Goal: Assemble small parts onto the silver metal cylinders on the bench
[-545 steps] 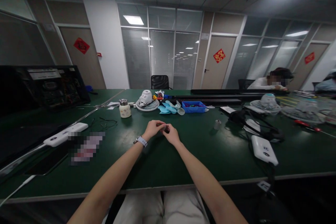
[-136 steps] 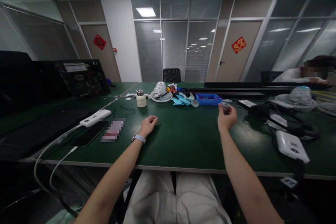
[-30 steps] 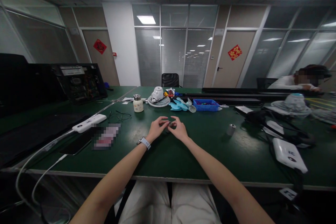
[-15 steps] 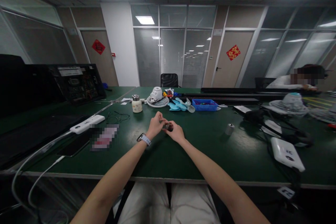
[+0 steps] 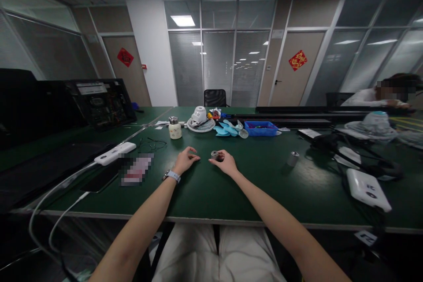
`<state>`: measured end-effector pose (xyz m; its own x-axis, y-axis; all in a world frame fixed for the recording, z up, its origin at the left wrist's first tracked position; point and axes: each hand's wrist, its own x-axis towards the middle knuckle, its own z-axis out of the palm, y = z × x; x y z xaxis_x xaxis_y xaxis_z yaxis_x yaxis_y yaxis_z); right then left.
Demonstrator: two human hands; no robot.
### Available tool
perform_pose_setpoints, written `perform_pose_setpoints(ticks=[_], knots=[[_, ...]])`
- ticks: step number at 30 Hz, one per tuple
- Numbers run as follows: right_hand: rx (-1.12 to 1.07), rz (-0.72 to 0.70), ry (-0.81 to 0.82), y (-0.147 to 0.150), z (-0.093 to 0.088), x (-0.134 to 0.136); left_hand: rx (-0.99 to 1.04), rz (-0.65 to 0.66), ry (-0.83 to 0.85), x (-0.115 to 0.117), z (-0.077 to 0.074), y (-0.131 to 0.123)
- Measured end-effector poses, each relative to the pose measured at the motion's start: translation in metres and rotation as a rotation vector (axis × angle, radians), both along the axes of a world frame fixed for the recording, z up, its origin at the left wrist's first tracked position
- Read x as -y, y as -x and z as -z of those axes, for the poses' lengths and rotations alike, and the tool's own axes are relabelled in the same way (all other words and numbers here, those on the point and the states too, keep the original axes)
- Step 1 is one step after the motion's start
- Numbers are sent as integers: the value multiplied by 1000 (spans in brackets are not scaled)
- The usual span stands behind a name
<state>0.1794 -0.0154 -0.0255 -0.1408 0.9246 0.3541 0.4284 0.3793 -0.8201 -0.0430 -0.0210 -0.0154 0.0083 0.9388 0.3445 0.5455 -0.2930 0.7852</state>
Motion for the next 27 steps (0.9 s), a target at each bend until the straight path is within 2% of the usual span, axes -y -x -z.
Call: perform_pose_setpoints(ticks=[2,7,14,22,27], knots=[[-95,-22,24,0,1,-2,34,-16,2,-3,3,0],[-470,-94,172,-7,-6,-4,180,-163,-15,-7,7,2],[-893,-120,614,-24,-23,4,184,-173,-18,0,3,-3],[-1052,-209,812,-29,-31,8,154,-186,-10,1,3,-3],[-1082,-275,829,-32,-28,6,134,-187,-10,0,4,-3]])
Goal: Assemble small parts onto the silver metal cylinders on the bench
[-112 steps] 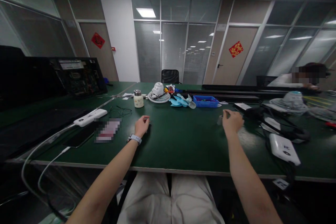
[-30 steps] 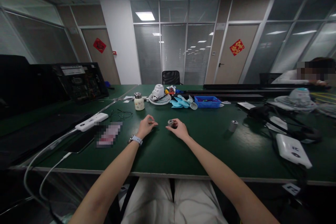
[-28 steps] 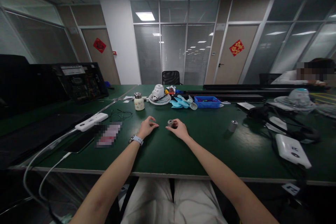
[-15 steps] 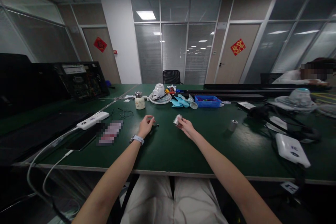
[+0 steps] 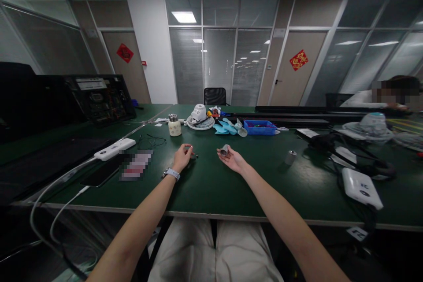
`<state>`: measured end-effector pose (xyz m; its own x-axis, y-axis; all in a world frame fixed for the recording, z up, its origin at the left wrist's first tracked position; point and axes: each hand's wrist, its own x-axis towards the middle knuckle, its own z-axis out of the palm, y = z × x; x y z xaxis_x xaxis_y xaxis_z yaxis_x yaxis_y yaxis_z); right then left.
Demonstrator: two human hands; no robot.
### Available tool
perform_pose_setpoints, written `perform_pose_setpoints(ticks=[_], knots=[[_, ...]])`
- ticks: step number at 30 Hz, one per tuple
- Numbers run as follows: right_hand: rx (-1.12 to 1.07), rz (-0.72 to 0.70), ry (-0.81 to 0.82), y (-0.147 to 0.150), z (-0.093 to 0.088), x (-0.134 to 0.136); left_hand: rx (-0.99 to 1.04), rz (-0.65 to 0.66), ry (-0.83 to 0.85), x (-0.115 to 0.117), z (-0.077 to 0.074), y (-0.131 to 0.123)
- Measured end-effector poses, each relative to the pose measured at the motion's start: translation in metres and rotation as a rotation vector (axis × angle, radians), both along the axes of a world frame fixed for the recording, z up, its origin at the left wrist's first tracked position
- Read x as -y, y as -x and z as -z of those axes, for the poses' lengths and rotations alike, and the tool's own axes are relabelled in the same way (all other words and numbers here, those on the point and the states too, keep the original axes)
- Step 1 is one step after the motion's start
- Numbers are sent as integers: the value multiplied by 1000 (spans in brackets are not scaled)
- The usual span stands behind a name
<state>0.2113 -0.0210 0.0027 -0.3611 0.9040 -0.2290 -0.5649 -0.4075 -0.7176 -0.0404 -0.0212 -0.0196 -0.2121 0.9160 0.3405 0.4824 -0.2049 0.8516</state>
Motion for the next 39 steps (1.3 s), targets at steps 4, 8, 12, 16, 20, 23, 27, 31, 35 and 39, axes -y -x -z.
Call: perform_pose_setpoints(ticks=[4,8,12,16,20,23,27,31,35,39], knots=[[27,11,-12,1,1,-1,-3,-3,2,1,-1,-1],[53,49,5,3,0,-1,-22,-17,-4,2,-2,-1],[95,75,32,4,-2,1,-22,-20,0,1,-1,-1],[136,98,20,4,-2,3,-1,-18,12,3,-3,-2],[116,55,-33,2,-3,6,8,-16,13,6,-5,-4],[53,13,-42,1,-4,8,1,-19,10,6,-5,-4],[41,-5,-2,-1,-1,7,-6,-15,8,6,-5,-3],[49,-52,-44,-1,1,6,-13,-20,15,6,-5,-3],[74,-24,-63,0,-1,9,-6,-13,20,5,-4,-3],[74,-29,-98,3,0,8,-29,-10,2,4,-1,-2]])
